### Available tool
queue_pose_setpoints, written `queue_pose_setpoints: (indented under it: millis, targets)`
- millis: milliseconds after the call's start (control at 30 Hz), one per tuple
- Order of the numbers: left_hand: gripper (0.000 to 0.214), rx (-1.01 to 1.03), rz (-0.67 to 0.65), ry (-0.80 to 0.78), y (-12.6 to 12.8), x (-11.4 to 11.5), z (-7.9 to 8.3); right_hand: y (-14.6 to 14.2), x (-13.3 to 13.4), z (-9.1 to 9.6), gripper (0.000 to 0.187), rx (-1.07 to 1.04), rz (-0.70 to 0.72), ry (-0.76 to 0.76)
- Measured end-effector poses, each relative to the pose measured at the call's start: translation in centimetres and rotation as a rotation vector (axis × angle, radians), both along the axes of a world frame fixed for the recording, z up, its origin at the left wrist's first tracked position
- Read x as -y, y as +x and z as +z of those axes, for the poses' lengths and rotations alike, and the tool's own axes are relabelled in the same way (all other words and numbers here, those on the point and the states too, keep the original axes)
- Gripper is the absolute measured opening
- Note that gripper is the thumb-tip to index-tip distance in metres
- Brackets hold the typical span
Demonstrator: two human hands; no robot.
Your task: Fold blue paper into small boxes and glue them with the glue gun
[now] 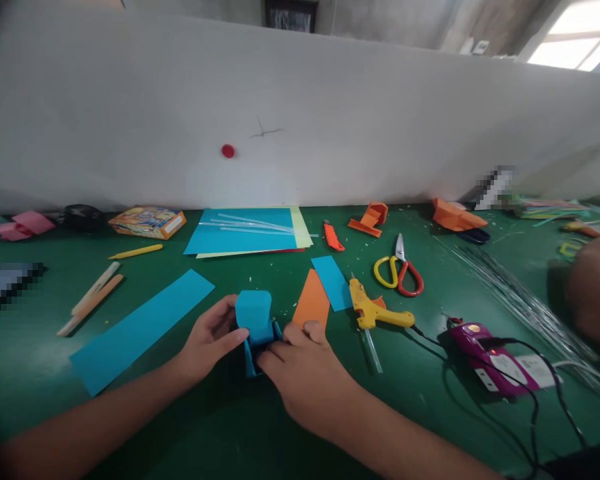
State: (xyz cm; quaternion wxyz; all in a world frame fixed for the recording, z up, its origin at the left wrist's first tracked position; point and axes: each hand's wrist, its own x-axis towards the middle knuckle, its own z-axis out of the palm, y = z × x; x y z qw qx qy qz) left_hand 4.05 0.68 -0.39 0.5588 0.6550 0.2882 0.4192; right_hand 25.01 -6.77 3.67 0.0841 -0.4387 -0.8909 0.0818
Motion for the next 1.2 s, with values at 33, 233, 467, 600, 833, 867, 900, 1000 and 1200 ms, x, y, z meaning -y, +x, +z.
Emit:
queue_pose_setpoints:
  millis: [33,233,467,600,833,867,900,1000,1200]
  targets:
    - [0.029,-0.002,0.001,-0.001,0.05,0.01,0.07,0.04,0.00,-0.07,0.027,-0.007,0.001,-0.014]
    - [0.029,-0.001,0.006,-0.003,0.08,0.05,0.13,0.21,0.04,-0.15,0.031,-0.014,0.038,-0.059]
    - [0.029,-0.022,-0.006,-0.030,-0.15,0.05,0.18,0.22,-0.09,-0.35,0.030,0.011,0.097,-0.040]
    - [0.029,-0.020,0.007,-0.037,-0.11,0.13,0.22,0.06,-0.11,-0.46,0.022,-0.005,0.065,-0.021]
    - [0.029,-0.013,0.017,-0.037,0.16,-0.02,0.49,-0.25,0.19,-0.44,0.014,0.040,0.050,0.020]
    - [0.029,-0.014,0.021,-0.033,0.17,-0.01,0.53,-0.26,0.19,-0.32,0.015,0.045,0.051,0.020]
    - [0.029,-0.015,0.024,-0.030,0.16,0.02,0.56,-0.25,0.18,-0.18,0.015,0.046,0.052,0.019]
    - [0.030,-0.013,0.029,-0.026,0.09,0.10,0.59,-0.24,0.06,0.16,0.017,0.039,0.058,0.016]
    - [0.030,-0.020,0.023,-0.031,0.04,0.00,0.42,-0.49,-0.09,-0.08,0.022,0.075,0.076,0.039]
